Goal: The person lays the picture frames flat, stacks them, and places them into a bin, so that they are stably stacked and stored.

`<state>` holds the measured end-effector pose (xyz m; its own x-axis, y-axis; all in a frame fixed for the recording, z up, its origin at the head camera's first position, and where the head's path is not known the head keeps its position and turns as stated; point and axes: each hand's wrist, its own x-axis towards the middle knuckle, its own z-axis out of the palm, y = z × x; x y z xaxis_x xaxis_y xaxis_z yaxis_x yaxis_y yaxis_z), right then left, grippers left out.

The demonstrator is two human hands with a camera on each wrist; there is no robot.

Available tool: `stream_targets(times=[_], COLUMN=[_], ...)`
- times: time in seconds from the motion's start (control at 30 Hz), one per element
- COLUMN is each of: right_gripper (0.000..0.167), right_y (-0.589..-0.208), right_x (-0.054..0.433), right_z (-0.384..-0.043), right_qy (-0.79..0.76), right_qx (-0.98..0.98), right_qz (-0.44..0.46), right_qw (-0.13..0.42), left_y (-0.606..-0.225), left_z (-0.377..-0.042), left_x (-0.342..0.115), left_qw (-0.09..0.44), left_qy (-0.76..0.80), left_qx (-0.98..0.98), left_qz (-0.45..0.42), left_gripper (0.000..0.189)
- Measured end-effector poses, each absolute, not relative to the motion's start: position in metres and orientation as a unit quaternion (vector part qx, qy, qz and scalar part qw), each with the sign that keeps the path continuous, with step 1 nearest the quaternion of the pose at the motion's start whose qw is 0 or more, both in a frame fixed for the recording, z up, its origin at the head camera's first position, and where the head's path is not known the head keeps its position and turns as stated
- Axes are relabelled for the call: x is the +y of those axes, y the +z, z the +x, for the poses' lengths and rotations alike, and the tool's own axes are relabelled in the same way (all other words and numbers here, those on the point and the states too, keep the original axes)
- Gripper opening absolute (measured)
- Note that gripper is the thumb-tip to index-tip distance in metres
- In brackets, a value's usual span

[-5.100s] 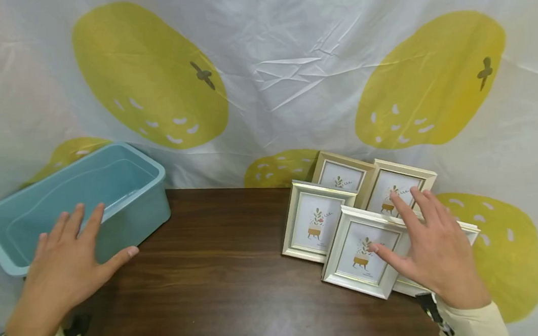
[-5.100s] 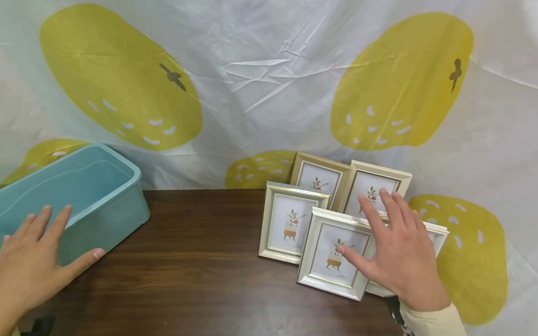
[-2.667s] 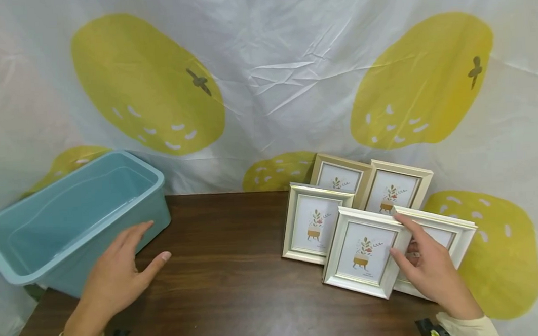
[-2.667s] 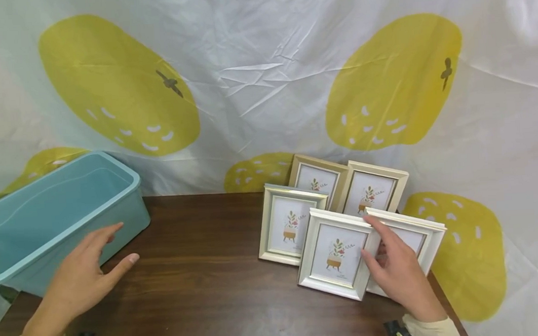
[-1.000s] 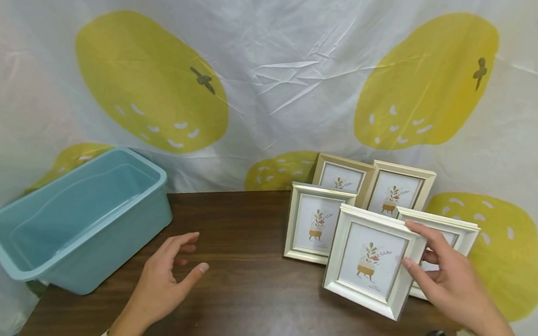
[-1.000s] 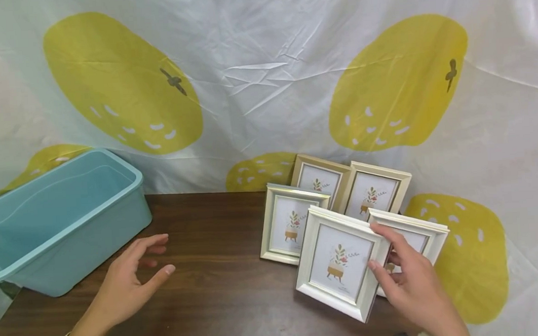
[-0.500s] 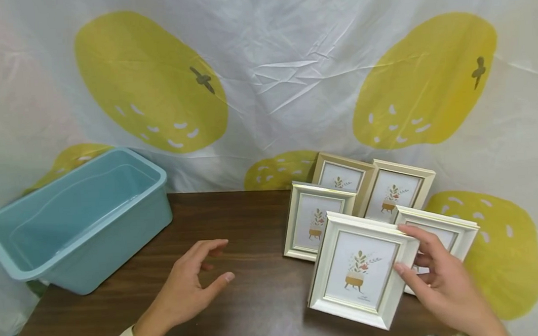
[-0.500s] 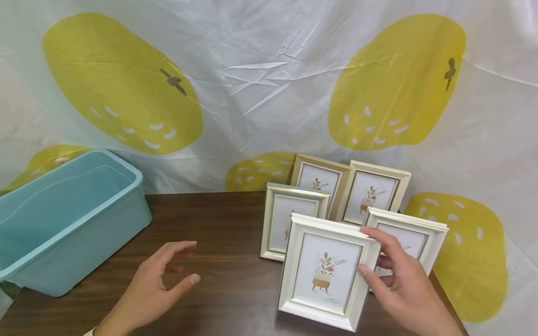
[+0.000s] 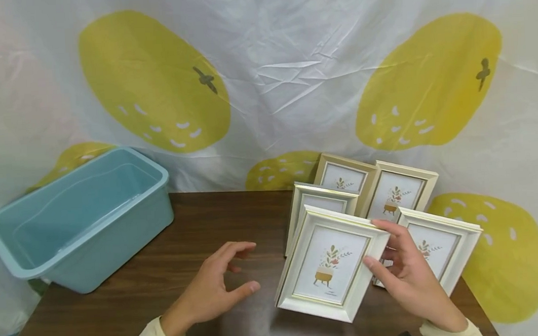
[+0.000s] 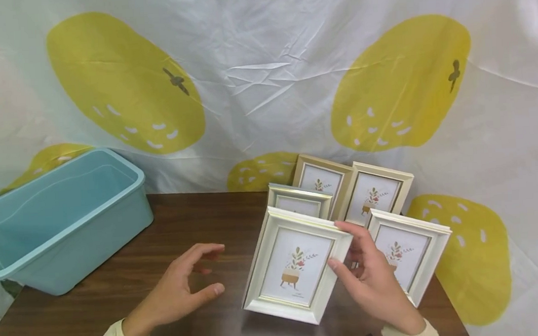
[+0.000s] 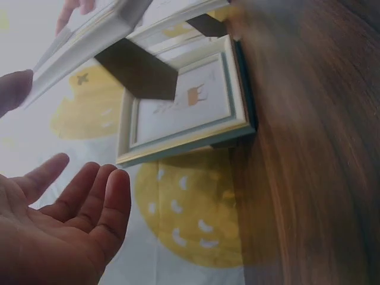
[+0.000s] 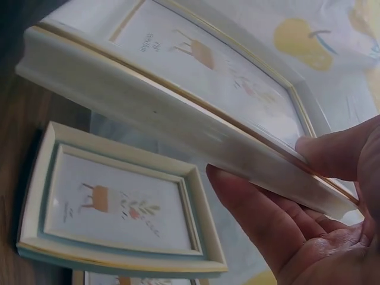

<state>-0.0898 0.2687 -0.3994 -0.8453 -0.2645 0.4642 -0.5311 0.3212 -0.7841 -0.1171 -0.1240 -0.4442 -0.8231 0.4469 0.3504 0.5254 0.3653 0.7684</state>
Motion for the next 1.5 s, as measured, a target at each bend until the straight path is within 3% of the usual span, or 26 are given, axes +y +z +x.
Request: stream_targets(times=[0.27,0.6,0.87,1.17,1.5], right_gripper=[0.077,0.074,0.071,0.073,0.074], right_y=[-0.411,-0.423,-0.432,-0.446,-0.455], right_x=[0.256,0.238,0.229,0.218,0.2], right_z=[-0.106,-0.124,-0.134,-0.139,-0.135], right_qy=[0.541,0.642,0.692,0.715,0.717], right_qx=[-0.793,-0.718,-0.664,-0.666,-0.683], right_qz=[0.257,0.266,0.282,0.212,0.124], right_qw=[0.109,0.042,0.021,0.014,0.066], left_y=[-0.454,-0.469,-0.475,-0.473,-0.472], left_z=[-0.133,-0.15,-0.149,-0.143,-0.132], left_x=[-0.107,-0.098,-0.103,-0.102,-0.105], left_qw=[0.017,-0.07,-0.078,-0.089,-0.062], left_qy=[-0.506,-0.595,-0.624,-0.619,-0.653], left_qx=[-0.783,-0.687,-0.686,-0.731,-0.728], left_qz=[-0.361,-0.411,-0.367,-0.272,-0.198], left_gripper=[0.076,0.07,0.065,0.06,0.058])
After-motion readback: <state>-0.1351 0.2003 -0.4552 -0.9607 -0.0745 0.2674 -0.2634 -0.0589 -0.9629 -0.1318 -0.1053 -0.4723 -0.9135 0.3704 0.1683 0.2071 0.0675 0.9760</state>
